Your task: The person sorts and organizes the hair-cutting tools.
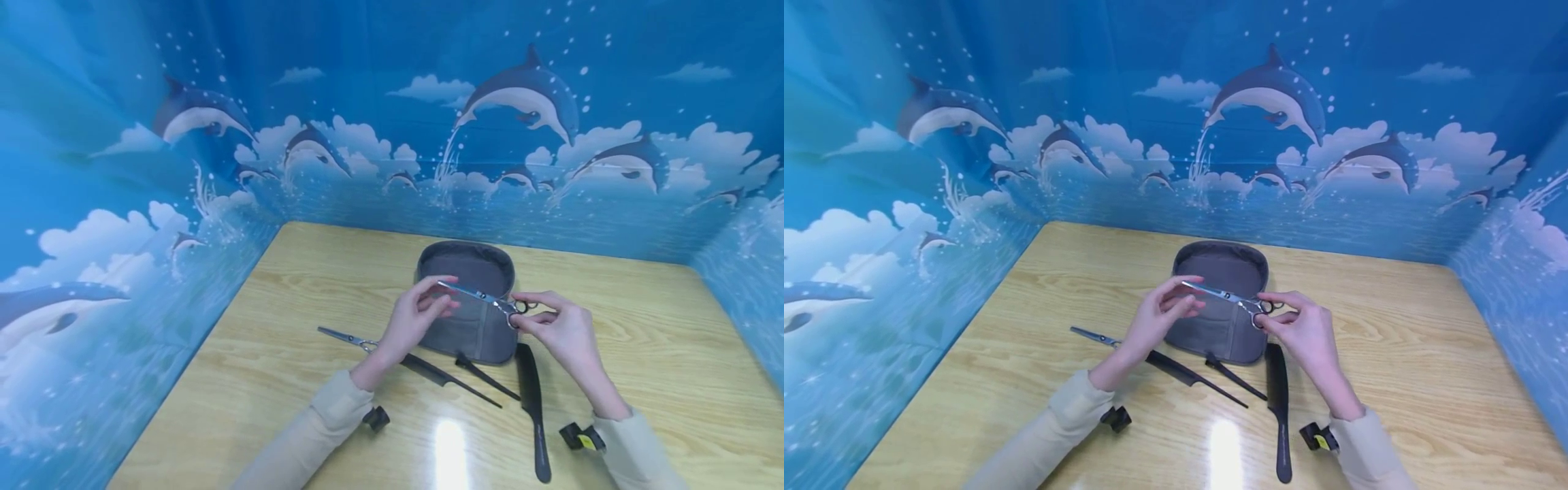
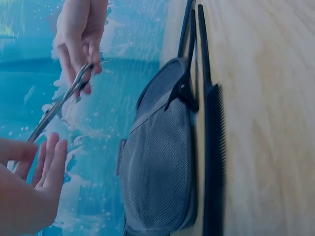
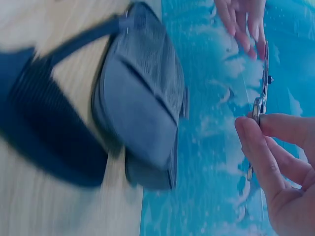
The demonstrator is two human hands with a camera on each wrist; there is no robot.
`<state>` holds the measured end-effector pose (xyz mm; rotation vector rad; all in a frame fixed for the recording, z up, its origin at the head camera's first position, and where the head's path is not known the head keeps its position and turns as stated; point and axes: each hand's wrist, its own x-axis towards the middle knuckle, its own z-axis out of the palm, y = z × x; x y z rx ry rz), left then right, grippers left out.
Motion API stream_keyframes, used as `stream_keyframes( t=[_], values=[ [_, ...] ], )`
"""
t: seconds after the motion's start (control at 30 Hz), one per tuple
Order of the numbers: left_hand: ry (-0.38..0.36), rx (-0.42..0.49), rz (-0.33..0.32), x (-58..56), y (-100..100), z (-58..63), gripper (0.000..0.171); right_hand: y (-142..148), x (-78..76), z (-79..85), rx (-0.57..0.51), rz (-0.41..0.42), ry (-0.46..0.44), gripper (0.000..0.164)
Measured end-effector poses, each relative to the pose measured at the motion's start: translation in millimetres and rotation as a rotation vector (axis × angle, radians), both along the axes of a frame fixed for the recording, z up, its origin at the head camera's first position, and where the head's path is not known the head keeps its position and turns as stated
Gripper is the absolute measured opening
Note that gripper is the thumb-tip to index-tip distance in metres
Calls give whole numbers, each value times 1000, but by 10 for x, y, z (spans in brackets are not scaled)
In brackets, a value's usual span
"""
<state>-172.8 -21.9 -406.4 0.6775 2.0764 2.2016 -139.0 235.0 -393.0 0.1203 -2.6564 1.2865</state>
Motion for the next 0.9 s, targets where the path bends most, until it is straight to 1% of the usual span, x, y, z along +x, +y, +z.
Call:
stream_keyframes(
  t=[0.1, 0.17, 0.23, 0.3, 0.37, 0.43, 0.47, 0.53, 0.63, 0.73, 0.77, 0.83, 0.9],
  values=[
    [6, 8, 46, -53, -83, 25, 32, 141, 28, 12, 18, -43, 25, 37],
    [15, -26, 85, -89, -147, 41, 31, 238, 54, 13, 45, -79, 31, 38],
    [34, -110, 139, -123, -211, 37, 30, 334, 85, 5, 73, -104, 33, 40],
    [65, -224, 193, -147, -270, 22, 29, 425, 118, -14, 105, -128, 31, 40],
    [85, -324, 230, -169, -320, -7, 30, 513, 144, -46, 129, -138, 38, 40],
    [89, -415, 244, -188, -362, -40, 33, 590, 171, -81, 153, -151, 47, 40],
    [89, -451, 240, -199, -378, -65, 34, 628, 185, -97, 168, -156, 55, 40],
    [61, -512, 216, -217, -407, -110, 37, 698, 208, -130, 197, -163, 84, 38],
    [-8, -592, 168, -225, -430, -156, 43, 786, 238, -178, 246, -170, 133, 37],
    [-82, -637, 111, -224, -438, -177, 51, 848, 251, -223, 294, -171, 172, 36],
    [-96, -647, 97, -223, -438, -182, 53, 863, 255, -237, 308, -170, 180, 37],
    [-109, -670, 76, -228, -438, -197, 54, 882, 256, -262, 335, -170, 189, 37],
    [-105, -691, 69, -236, -436, -217, 54, 890, 252, -282, 349, -170, 188, 38]
  ],
)
